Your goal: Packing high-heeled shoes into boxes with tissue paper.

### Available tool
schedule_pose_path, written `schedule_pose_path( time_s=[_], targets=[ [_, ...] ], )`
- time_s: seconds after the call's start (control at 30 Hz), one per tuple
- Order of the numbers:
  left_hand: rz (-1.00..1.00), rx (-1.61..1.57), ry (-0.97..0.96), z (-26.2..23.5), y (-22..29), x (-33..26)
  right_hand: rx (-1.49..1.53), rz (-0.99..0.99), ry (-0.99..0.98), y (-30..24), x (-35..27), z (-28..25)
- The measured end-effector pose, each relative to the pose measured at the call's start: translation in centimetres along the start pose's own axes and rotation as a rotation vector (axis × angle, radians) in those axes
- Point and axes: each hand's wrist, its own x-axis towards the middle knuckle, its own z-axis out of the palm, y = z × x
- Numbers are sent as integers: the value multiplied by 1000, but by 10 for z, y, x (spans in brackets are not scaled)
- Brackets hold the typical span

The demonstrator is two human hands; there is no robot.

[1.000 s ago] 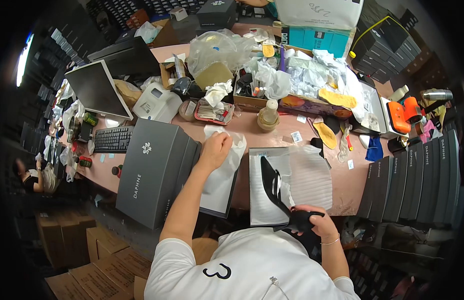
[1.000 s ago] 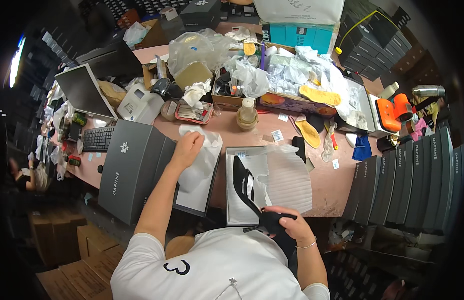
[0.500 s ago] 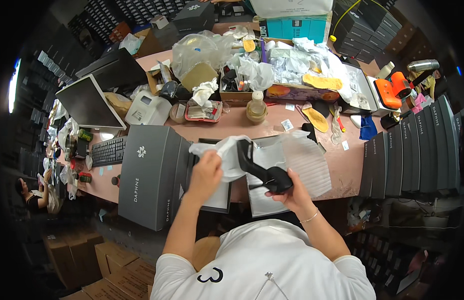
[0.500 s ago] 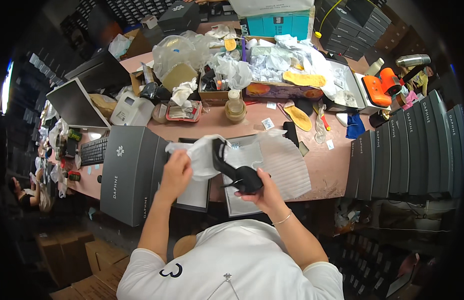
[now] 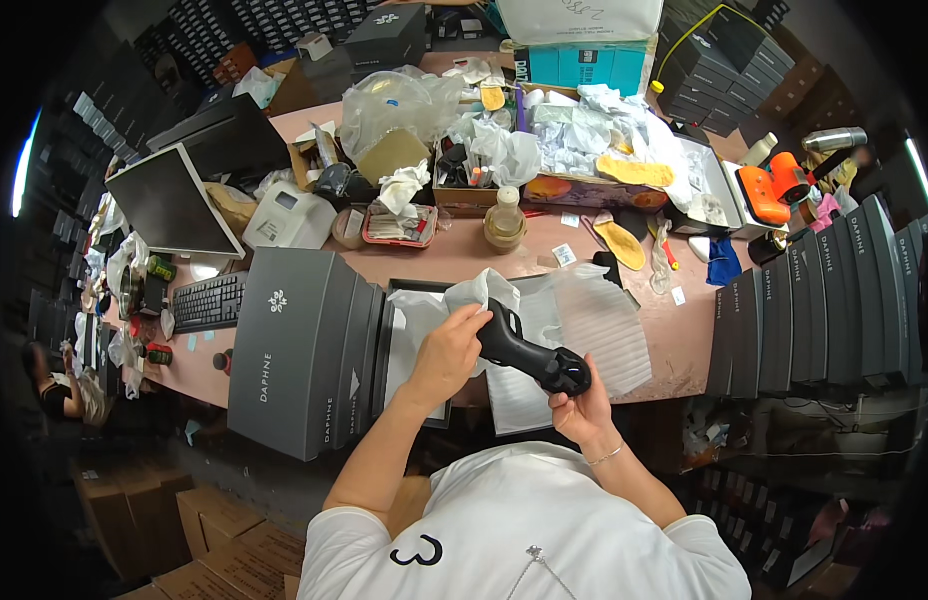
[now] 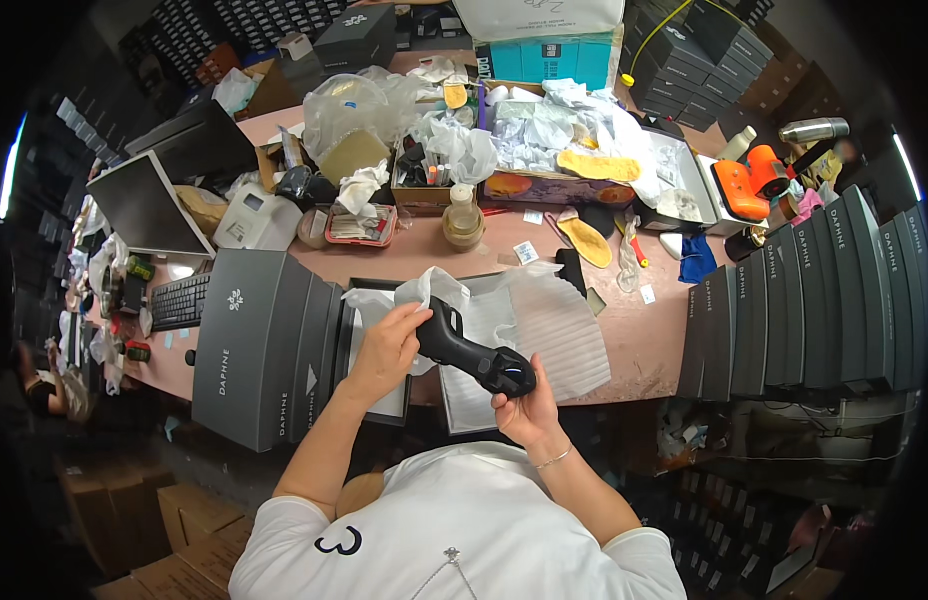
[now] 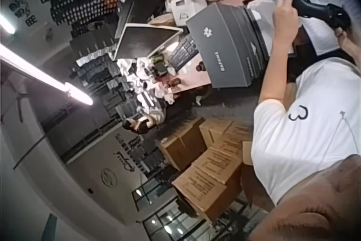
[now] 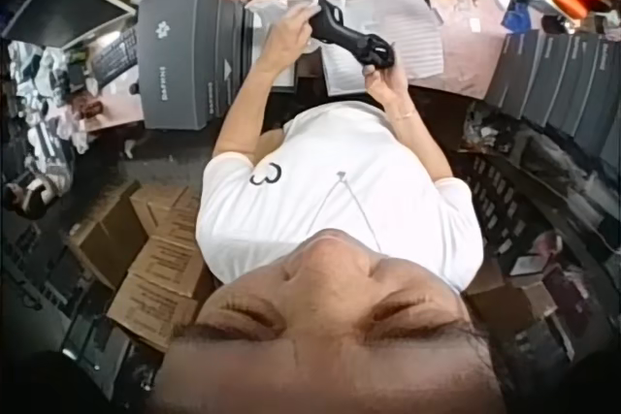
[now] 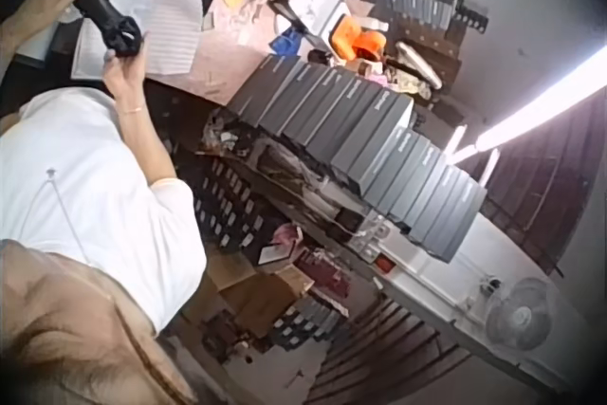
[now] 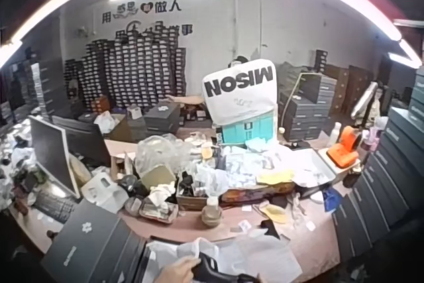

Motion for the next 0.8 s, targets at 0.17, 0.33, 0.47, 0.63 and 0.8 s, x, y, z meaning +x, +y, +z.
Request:
schedule_pose_path(
  time_s=[0.17,0.33,0.47,0.63,0.8],
  targets=[
    [79,-54,-5,4,12,-2,-7,-32,21,-5,3,-3],
    [27,-115,-13,4,9,2,35,-82,93,-7,8,-11],
    [-10,-139,-78,6,4,3,67,-55,60,-2,8,-18],
    [53,-125,-73,10,-1,2,83,-33,18,1,12,-19],
    [84,-97,-117,0,16,0,40,-41,68,-2,15,-13]
  ],
)
